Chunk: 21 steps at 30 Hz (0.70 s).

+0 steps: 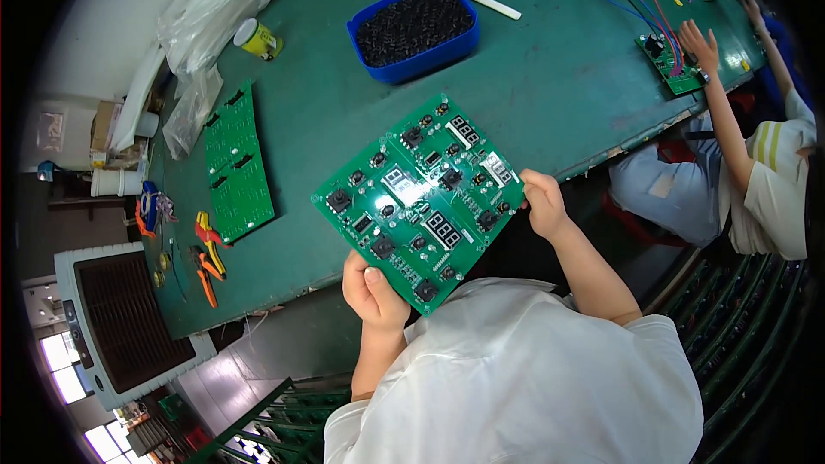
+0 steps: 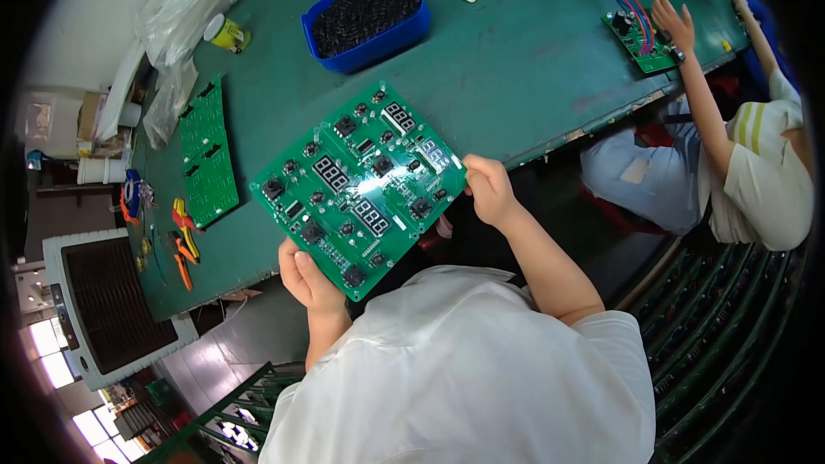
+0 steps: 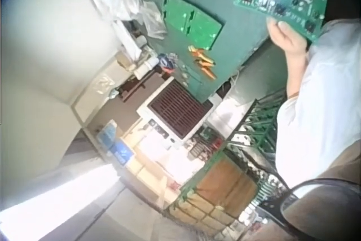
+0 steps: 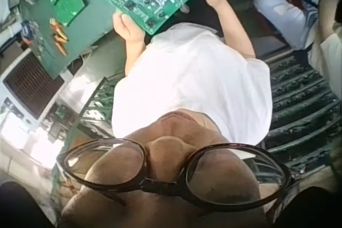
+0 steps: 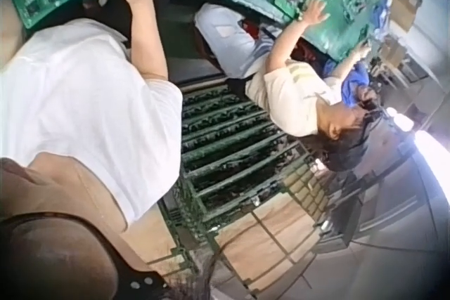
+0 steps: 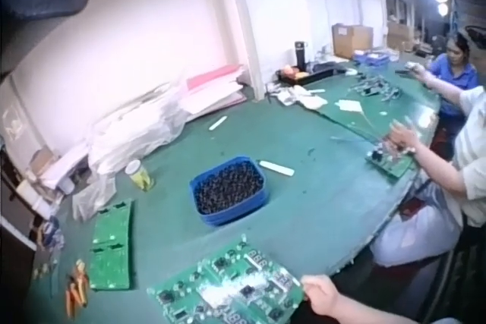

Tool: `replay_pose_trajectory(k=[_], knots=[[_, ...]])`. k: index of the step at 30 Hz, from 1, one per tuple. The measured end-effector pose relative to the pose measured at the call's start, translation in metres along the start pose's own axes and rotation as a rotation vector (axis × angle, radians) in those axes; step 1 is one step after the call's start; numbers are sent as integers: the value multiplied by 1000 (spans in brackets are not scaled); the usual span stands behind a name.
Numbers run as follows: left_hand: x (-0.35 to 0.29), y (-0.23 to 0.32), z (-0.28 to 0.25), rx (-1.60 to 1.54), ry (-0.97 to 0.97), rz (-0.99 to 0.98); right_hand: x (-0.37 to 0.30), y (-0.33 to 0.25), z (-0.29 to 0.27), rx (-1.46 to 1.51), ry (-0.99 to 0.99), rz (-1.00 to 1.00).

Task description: The person assembles electronic components, wires, and connectors onto a printed circuit board by hand, using pliers to manipulate the parts.

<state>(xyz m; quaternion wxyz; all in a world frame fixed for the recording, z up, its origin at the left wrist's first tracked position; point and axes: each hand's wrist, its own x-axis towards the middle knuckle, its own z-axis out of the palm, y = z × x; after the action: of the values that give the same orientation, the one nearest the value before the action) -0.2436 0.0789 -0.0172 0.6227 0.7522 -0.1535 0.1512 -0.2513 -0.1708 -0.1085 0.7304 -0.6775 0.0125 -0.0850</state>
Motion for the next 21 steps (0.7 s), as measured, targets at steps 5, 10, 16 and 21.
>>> replay_pose_trajectory(k=[5, 10, 16, 21], knots=[[2, -9, -5, 4, -5, -19, -1, -5, 0, -52, 21, -20], [23, -92, -27, 167, -82, -310, 0, -9, 7, -137, 27, -44], [40, -121, -14, 600, -203, 114, 2, -7, 9, -159, 43, -41], [43, -110, -18, 609, -125, 93, 4, -6, 14, -102, 44, -18]])
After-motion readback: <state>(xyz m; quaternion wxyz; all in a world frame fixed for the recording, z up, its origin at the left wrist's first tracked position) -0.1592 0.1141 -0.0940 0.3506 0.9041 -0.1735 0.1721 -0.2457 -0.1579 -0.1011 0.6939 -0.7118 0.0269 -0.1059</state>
